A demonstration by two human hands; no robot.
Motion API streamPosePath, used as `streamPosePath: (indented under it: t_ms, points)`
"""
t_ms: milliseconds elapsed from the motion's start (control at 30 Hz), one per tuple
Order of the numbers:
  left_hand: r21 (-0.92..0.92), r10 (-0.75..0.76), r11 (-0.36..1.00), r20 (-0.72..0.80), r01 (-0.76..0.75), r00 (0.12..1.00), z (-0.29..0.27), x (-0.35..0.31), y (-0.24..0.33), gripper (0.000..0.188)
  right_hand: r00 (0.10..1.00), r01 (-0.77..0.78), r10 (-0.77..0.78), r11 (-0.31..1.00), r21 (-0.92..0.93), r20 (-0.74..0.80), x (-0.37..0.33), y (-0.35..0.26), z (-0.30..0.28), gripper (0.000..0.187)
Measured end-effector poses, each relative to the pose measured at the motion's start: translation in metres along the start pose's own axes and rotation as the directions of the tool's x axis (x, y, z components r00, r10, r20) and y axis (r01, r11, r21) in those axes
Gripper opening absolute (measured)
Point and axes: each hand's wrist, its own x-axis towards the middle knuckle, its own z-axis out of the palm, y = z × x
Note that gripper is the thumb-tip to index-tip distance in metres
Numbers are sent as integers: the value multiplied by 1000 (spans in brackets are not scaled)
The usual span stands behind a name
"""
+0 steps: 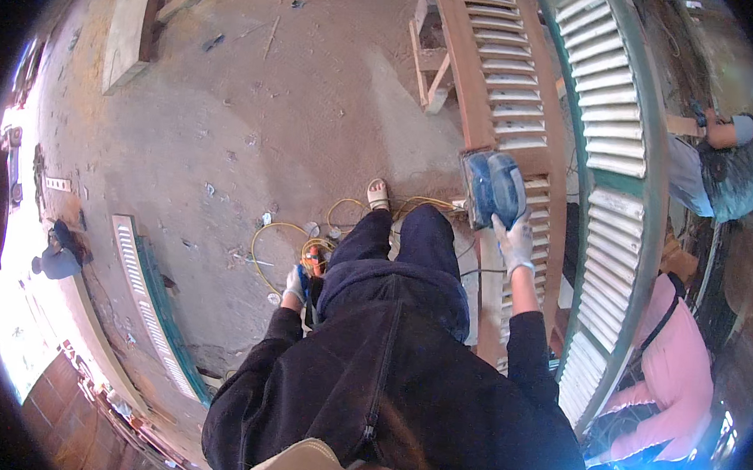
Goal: The person sands a wooden slatted panel using a handheld electric sander, then mixes a dark liquid with a yellow additive in a small container. They apply the mixture to a long metal strip with a brush.
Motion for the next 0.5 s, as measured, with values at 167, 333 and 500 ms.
streamPosePath:
  t_ms: [167, 333, 500]
  points:
    - [-421, -53, 904, 63, 75, 997, 40, 22, -23, 27, 997, 68, -66, 996, 57, -47, 67, -41, 0, 82]
    - [-831, -131, 550, 18, 88, 991, 20, 53, -1, 28, 990, 143, -137, 963, 227, -41, 134, -57, 7, 73]
    - [-959, -343, 87, 224, 269, 912, -37, 48, 109, 32, 1000, -2, -1, 939, 345, 8, 157, -58, -14, 76]
